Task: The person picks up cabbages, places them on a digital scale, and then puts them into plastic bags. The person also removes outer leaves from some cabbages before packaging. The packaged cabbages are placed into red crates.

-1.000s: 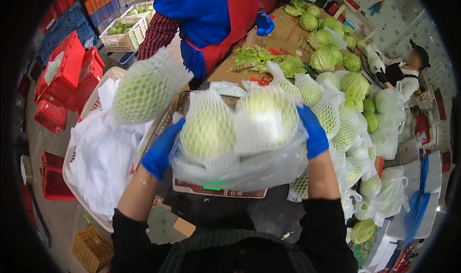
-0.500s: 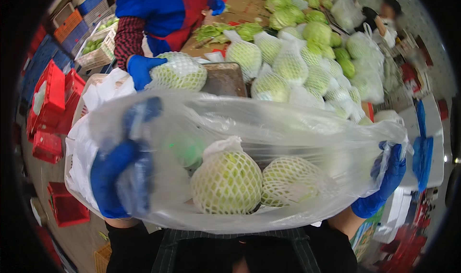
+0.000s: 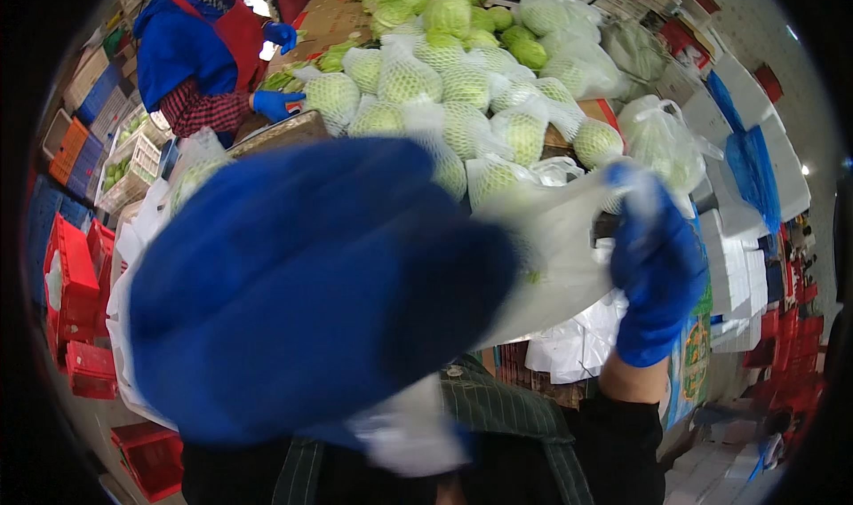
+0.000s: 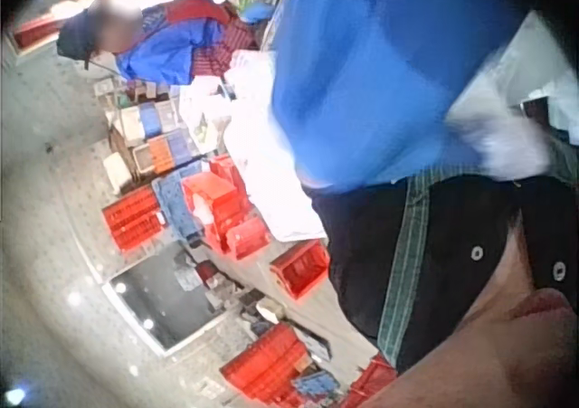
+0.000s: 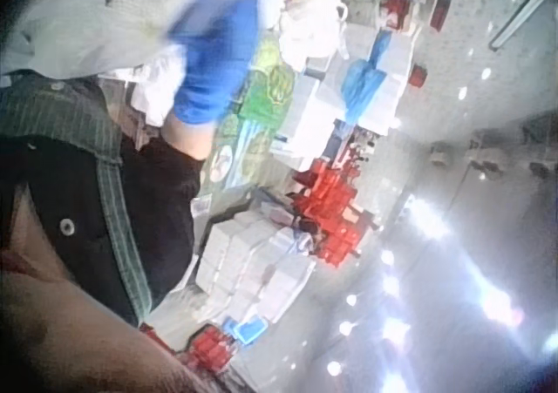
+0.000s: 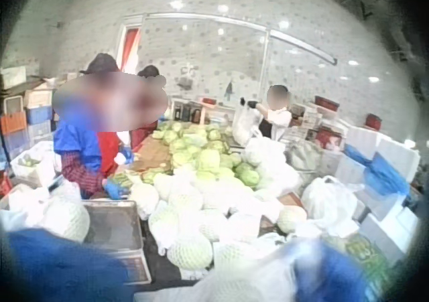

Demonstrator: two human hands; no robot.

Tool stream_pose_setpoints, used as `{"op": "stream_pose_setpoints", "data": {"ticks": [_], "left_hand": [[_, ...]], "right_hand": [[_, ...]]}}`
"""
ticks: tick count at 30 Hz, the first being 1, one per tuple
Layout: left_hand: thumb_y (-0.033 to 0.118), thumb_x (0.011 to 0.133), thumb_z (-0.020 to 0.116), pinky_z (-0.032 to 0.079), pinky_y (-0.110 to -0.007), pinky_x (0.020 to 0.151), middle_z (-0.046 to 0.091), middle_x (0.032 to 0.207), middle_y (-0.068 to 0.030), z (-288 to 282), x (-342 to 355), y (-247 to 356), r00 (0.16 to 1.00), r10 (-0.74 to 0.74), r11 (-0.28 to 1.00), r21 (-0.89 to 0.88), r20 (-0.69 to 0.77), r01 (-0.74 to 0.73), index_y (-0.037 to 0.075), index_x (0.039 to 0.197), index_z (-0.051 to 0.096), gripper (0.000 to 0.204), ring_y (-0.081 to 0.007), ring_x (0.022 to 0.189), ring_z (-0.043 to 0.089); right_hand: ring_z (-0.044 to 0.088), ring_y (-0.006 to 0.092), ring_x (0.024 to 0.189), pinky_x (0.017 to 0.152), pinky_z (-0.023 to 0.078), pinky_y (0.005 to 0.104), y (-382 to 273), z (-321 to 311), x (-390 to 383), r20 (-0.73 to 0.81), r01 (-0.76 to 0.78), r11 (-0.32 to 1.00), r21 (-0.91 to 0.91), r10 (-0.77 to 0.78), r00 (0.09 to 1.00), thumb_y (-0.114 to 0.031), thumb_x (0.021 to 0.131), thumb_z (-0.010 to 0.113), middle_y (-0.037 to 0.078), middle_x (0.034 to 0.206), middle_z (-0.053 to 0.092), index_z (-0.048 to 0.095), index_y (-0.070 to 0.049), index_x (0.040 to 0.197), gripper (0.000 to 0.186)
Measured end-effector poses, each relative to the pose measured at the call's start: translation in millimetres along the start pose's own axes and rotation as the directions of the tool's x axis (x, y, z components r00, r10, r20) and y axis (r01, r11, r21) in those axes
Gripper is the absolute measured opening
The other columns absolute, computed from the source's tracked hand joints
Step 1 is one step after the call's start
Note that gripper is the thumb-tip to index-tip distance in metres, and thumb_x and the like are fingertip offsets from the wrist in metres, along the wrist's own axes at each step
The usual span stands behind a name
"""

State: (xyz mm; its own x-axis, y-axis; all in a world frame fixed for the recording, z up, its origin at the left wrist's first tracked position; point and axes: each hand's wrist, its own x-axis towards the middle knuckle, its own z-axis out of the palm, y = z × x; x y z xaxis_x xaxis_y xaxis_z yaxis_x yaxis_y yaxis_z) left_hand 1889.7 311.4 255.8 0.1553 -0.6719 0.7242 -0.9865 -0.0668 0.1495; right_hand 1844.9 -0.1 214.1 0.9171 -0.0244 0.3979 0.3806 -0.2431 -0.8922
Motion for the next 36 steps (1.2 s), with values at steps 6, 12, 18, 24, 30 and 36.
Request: {"op": "stream_pose_setpoints", "data": {"ticks": [6,12,18,24,30,36], "left_hand": [[0.041,0.062,0.084,0.051,-0.031,0.081,0.065,0.106,-0.0127,89.8,72.9,-10.9,0.583,0.023,0.579,-0.487,0.812,0.654,0.009,0.13,0.052,0.082,-0.0224,0.093,0.064],[0.015,0.06,0.088,0.049,-0.029,0.084,0.063,0.112,-0.0105,88.1,75.0,17.4,0.816,-0.269,0.541,-0.621,0.511,0.567,0.004,0.125,0.054,0.075,-0.0157,0.099,0.06],[0.017,0.067,0.078,0.047,-0.032,0.08,0.06,0.114,-0.0093,135.1,64.0,41.0,0.837,-0.391,0.748,-0.397,0.384,0.532,0.007,0.125,0.053,0.064,-0.0188,0.097,0.059],[0.021,0.076,0.065,0.046,-0.035,0.073,0.056,0.118,-0.0081,163.9,-17.8,-6.8,0.508,-0.747,0.31,-0.45,0.429,0.837,0.009,0.127,0.051,0.054,-0.0199,0.095,0.057],[0.024,0.085,0.053,0.047,-0.032,0.072,0.052,0.125,-0.0054,159.2,-81.7,-72.3,0.278,-0.79,0.066,-0.375,0.546,0.925,0.015,0.136,0.04,0.054,-0.0173,0.103,0.054],[0.04,0.087,0.049,0.05,-0.037,0.076,0.05,0.125,-0.013,188.9,-24.9,-108.3,0.458,-0.735,0.148,-0.541,0.5,0.828,0.011,0.139,0.036,0.061,-0.0253,0.103,0.055]], "right_hand": [[0.067,0.0264,0.092,0.083,0.05,0.032,-15.0,-10.7,-45.5,0.646,0.233,0.967,-0.1,-0.115,0.754,-0.017,0.088,0.064,0.016,0.112,0.063,0.047,-0.003,0.134,0.051],[0.053,0.0311,0.105,0.092,0.04,0.0393,-9.2,-11.1,-60.3,0.288,0.108,0.993,-0.042,-0.091,0.953,-0.016,0.08,0.07,0.014,0.119,0.055,0.058,-0.013,0.124,0.046],[0.039,0.0405,0.125,0.101,0.027,0.0561,71.1,62.1,-53.3,-0.055,0.296,0.715,-0.633,-0.423,0.904,-0.038,0.088,0.05,0.017,0.133,0.045,0.044,-0.006,0.13,0.054],[0.058,0.0269,0.084,0.072,0.041,0.0404,99.2,52.1,-45.6,0.058,0.464,0.571,-0.677,-0.587,0.808,-0.041,0.074,0.064,0.013,0.087,0.059,0.064,-0.011,0.078,0.03],[0.058,0.0358,0.091,0.078,0.045,0.0425,126.5,-25.3,-111.1,0.449,0.149,0.93,-0.335,0.019,0.893,-0.042,0.073,0.067,0.019,0.099,0.062,0.069,-0.008,0.078,0.034],[0.063,0.034,0.081,0.073,0.05,0.0387,175.8,-41.8,-140.1,0.136,-0.201,0.954,0.222,0.174,0.975,-0.042,0.083,0.062,0.02,0.088,0.062,0.064,-0.005,0.109,0.046]]}}
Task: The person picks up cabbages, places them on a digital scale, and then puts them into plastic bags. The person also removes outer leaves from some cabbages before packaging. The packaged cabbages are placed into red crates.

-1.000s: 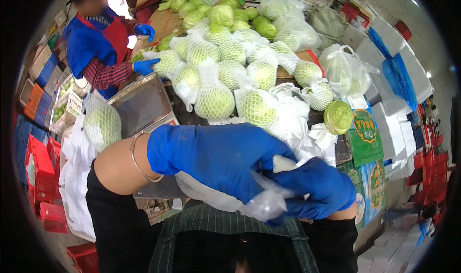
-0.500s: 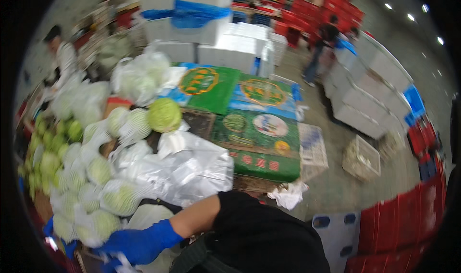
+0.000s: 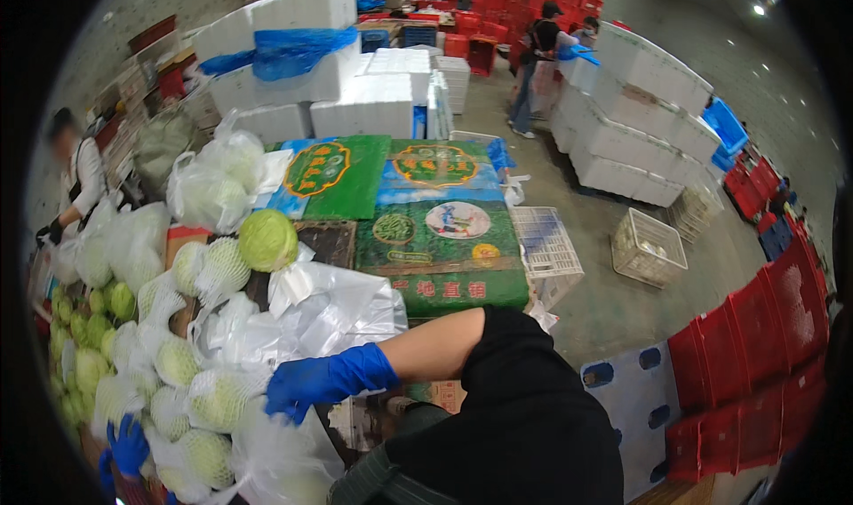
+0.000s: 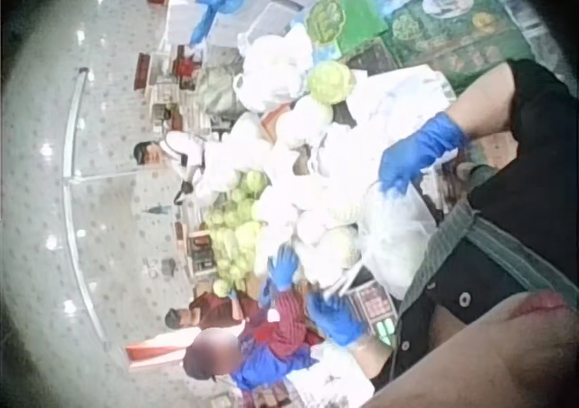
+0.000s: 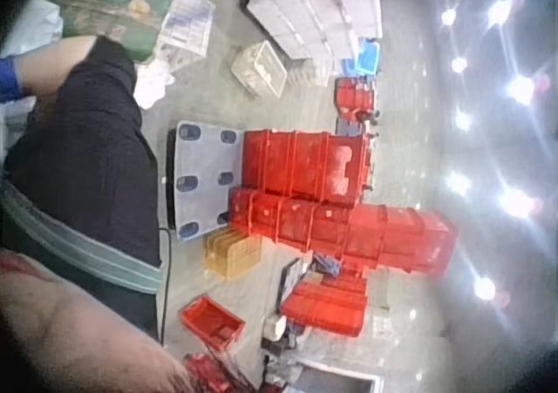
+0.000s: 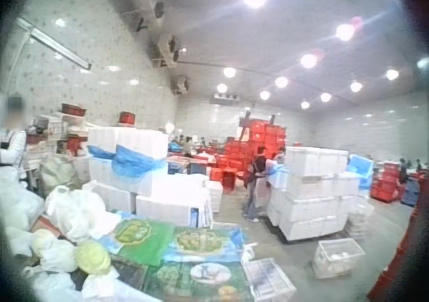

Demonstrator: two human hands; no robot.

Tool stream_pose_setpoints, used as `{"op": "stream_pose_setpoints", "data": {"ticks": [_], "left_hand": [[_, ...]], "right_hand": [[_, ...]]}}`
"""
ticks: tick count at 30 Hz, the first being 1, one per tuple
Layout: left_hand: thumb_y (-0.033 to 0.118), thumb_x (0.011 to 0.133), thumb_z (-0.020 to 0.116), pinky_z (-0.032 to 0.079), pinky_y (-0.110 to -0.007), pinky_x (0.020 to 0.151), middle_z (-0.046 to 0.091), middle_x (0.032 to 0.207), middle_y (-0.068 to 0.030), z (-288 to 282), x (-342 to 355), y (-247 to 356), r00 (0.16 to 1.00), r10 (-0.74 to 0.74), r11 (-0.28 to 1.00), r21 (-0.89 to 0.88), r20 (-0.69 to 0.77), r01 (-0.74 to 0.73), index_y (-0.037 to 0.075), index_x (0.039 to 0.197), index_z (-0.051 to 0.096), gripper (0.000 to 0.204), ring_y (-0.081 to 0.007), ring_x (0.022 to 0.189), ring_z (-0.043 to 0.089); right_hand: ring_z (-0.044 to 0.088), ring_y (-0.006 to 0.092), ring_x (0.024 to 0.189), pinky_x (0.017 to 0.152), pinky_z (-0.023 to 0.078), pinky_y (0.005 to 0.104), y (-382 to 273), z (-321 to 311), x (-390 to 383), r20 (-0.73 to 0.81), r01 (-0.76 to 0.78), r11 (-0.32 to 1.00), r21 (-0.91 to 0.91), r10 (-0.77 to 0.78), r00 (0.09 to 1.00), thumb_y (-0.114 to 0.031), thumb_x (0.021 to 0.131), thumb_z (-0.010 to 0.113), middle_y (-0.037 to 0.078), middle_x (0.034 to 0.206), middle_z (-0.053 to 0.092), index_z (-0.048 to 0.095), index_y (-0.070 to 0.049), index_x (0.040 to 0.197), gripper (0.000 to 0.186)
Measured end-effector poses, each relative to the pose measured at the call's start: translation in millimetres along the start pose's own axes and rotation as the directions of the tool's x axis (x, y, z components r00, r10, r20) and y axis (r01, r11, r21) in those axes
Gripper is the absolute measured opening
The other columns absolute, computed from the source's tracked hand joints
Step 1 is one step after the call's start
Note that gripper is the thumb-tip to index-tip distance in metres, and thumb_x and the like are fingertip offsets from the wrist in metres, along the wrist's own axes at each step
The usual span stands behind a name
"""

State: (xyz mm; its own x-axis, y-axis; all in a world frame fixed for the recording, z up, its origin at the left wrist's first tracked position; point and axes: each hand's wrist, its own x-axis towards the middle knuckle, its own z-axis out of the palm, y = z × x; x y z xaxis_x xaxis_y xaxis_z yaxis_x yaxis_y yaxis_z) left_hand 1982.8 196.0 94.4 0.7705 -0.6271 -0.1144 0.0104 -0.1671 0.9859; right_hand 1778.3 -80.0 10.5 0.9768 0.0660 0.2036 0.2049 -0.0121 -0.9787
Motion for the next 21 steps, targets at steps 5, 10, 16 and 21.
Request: {"op": "stream_pose_setpoints", "data": {"ticks": [5,10,16,21], "left_hand": [[0.053,0.089,0.045,0.052,-0.041,0.079,0.049,0.126,-0.0194,25.7,-30.0,14.4,0.881,-0.112,0.951,-0.207,0.461,0.229,0.008,0.141,0.032,0.071,-0.0319,0.103,0.056],[0.023,0.091,0.052,0.052,-0.035,0.083,0.055,0.12,-0.0174,31.2,-47.8,31.0,0.981,-0.063,0.935,-0.332,0.183,0.122,0.01,0.141,0.037,0.054,-0.0261,0.102,0.059],[0.014,0.095,0.045,0.047,-0.026,0.08,0.053,0.124,-0.0135,10.9,-39.8,-19.6,0.94,0.071,0.858,-0.501,0.334,0.113,-0.005,0.123,0.051,0.035,-0.0155,0.097,0.056],[0.008,0.091,0.045,0.043,-0.021,0.077,0.057,0.115,-0.0019,-24.2,-38.4,-34.5,0.968,0.153,0.984,0.122,-0.2,-0.13,0.006,0.13,0.048,0.039,-0.0088,0.097,0.052]], "right_hand": [[0.064,0.0262,0.081,0.071,0.053,0.036,-61.8,82.1,40.5,0.267,-0.373,0.558,0.742,0.265,0.927,-0.048,0.091,0.053,0.019,0.105,0.061,0.063,-0.004,0.111,0.049],[0.058,0.0163,0.052,0.052,0.049,0.0278,-84.6,87.2,38.2,0.202,-0.382,0.906,0.183,0.345,0.917,-0.044,0.094,0.047,0.01,0.061,0.061,0.068,-0.001,0.08,0.05],[0.05,0.0135,0.048,0.049,0.042,0.0252,-43.5,96.5,14.8,0.506,-0.54,0.782,0.312,0.344,0.791,-0.042,0.092,0.055,0.005,0.053,0.05,0.069,-0.004,0.085,0.041],[0.056,0.0244,0.082,0.071,0.047,0.0343,-32.7,9.4,-1.6,0.053,-0.24,0.827,-0.508,0.308,0.95,-0.036,0.081,0.068,0.009,0.097,0.058,0.066,-0.011,0.096,0.029]]}}
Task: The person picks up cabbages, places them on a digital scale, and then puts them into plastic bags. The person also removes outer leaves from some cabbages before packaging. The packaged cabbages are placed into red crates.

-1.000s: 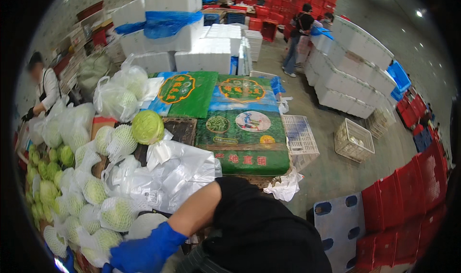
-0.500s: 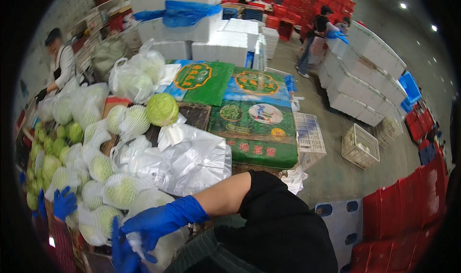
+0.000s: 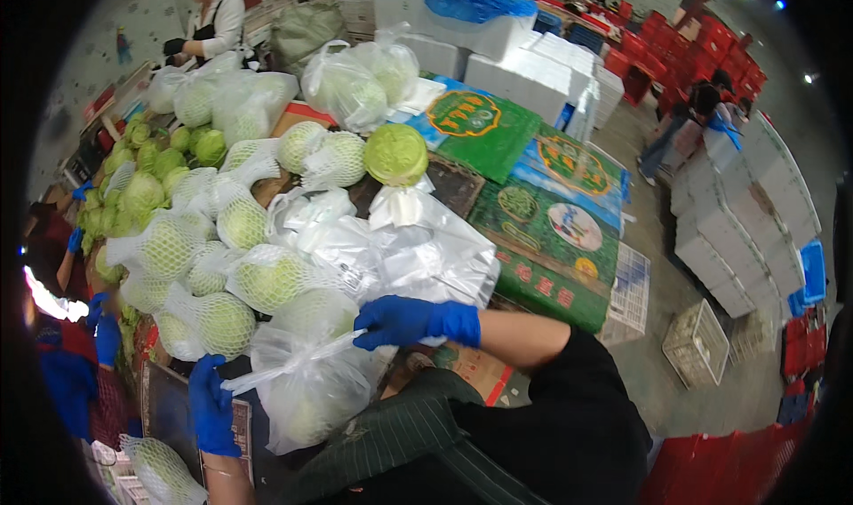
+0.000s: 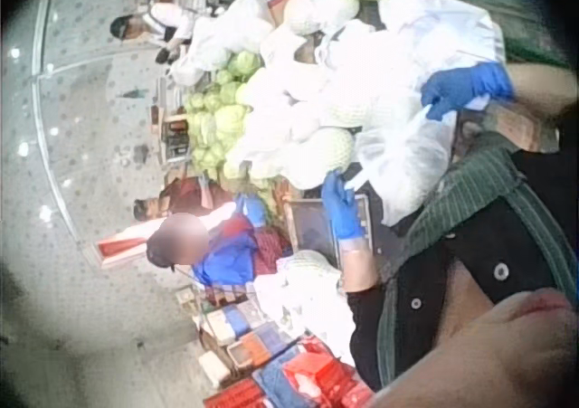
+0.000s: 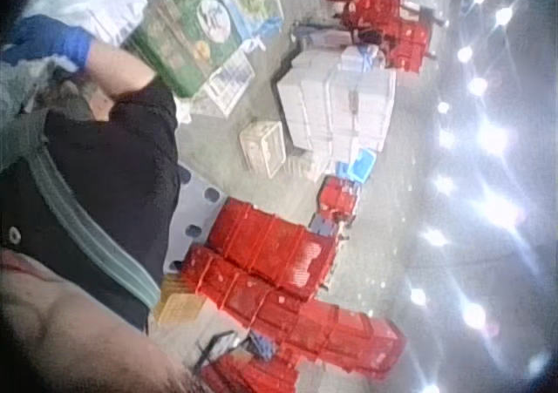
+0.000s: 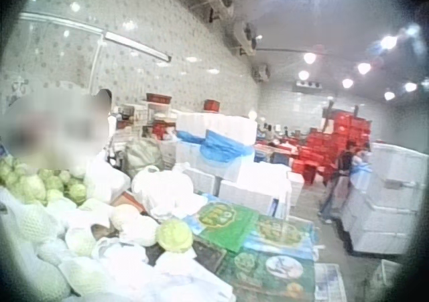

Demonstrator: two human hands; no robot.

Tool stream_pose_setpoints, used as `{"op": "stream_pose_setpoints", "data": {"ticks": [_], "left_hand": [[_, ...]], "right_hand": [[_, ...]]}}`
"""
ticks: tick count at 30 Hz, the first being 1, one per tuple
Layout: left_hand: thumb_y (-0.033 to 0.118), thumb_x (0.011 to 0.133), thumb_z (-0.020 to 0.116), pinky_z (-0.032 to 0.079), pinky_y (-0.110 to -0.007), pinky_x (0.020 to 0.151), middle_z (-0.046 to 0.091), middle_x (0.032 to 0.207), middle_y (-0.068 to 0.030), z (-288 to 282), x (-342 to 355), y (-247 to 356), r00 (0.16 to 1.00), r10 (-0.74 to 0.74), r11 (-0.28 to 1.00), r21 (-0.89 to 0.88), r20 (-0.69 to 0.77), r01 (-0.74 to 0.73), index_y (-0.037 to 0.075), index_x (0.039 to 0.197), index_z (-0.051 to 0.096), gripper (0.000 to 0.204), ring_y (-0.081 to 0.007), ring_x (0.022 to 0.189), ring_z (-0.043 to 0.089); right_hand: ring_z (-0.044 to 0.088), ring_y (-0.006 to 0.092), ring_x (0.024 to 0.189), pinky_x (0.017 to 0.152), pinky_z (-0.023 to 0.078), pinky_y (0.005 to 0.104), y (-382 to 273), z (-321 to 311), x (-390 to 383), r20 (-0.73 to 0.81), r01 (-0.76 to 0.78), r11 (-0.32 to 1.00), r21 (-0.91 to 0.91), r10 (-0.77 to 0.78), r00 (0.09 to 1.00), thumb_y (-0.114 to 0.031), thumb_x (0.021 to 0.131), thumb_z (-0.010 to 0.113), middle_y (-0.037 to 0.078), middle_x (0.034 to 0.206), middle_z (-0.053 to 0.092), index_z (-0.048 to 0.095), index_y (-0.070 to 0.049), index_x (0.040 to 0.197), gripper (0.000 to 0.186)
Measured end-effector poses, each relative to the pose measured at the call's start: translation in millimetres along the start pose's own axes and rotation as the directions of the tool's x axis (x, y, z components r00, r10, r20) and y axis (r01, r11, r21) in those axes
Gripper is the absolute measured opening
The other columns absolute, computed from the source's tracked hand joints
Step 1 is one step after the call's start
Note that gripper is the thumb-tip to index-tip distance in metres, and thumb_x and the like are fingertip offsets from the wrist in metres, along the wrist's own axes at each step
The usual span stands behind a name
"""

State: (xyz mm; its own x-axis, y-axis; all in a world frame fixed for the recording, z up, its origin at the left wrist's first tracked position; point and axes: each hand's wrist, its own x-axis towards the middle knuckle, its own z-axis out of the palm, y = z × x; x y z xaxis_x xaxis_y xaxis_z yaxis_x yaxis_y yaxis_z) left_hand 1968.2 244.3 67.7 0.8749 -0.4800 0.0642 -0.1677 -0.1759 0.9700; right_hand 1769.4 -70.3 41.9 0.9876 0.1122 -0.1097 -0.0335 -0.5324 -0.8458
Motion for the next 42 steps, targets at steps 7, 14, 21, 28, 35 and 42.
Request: {"op": "stream_pose_setpoints", "data": {"ticks": [7,14,21,28,35,42], "left_hand": [[0.023,0.088,0.053,0.039,-0.02,0.061,0.053,0.07,-0.0046,84.4,-53.7,128.3,0.967,0.077,0.984,-0.177,0.244,-0.033,-0.003,0.082,0.06,0.027,-0.0083,0.064,0.049],[0.0,0.084,0.053,0.045,-0.021,0.066,0.059,0.1,-0.0051,75.5,-9.7,140.4,0.962,0.248,0.966,-0.108,0.113,-0.236,0.001,0.133,0.045,0.049,-0.0097,0.085,0.056],[-0.003,0.085,0.056,0.046,-0.026,0.084,0.06,0.112,-0.0069,100.9,1.9,72.1,0.992,0.066,0.994,-0.09,0.109,-0.057,0.001,0.128,0.051,0.043,-0.0131,0.098,0.058],[0.002,0.091,0.052,0.047,-0.025,0.079,0.064,0.101,-0.0065,149.6,33.1,53.3,0.967,-0.093,0.983,-0.132,0.239,0.127,0.0,0.121,0.056,0.031,-0.0119,0.088,0.059],[0.005,0.091,0.053,0.046,-0.023,0.076,0.064,0.096,-0.0059,208.0,63.3,54.7,0.942,-0.228,0.96,-0.105,0.246,0.26,0.0,0.119,0.058,0.028,-0.0112,0.085,0.058],[0.012,0.092,0.053,0.043,-0.022,0.074,0.063,0.093,-0.0054,252.0,84.5,66.6,0.897,-0.33,0.93,-0.063,0.294,0.363,0.0,0.116,0.059,0.027,-0.0101,0.081,0.055]], "right_hand": [[0.061,0.0317,0.087,0.077,0.047,0.0419,-32.8,61.0,67.2,-0.108,0.45,0.887,-0.108,-0.46,0.881,-0.034,0.076,0.069,0.012,0.106,0.063,0.051,-0.022,0.132,0.06],[0.061,0.0167,0.07,0.064,0.047,0.0312,-42.6,16.5,32.8,-0.669,0.374,0.906,0.199,-0.153,0.727,-0.023,0.09,0.057,0.009,0.077,0.065,0.067,-0.007,0.091,0.02],[0.053,0.0087,0.072,0.066,0.041,0.0245,-3.6,-135.8,-70.5,-0.902,0.214,0.876,0.432,0.423,0.09,-0.029,0.09,0.061,0.001,0.082,0.063,0.068,-0.002,0.094,0.028],[0.048,0.0089,0.06,0.054,0.035,0.0246,66.0,-241.7,-158.1,-0.918,0.011,0.967,0.254,0.244,-0.313,-0.034,0.089,0.063,0.001,0.073,0.058,0.068,-0.003,0.092,0.032],[0.054,0.0117,0.061,0.055,0.042,0.0259,161.6,-333.8,-226.8,-0.845,0.126,0.976,0.18,0.219,-0.487,-0.027,0.092,0.06,0.006,0.077,0.063,0.066,0.0,0.09,0.027],[0.055,0.0122,0.068,0.061,0.044,0.0257,220.4,-361.9,-299.2,-0.741,0.345,0.921,0.183,0.36,-0.567,-0.02,0.088,0.065,0.003,0.083,0.063,0.067,-0.002,0.096,0.02]]}}
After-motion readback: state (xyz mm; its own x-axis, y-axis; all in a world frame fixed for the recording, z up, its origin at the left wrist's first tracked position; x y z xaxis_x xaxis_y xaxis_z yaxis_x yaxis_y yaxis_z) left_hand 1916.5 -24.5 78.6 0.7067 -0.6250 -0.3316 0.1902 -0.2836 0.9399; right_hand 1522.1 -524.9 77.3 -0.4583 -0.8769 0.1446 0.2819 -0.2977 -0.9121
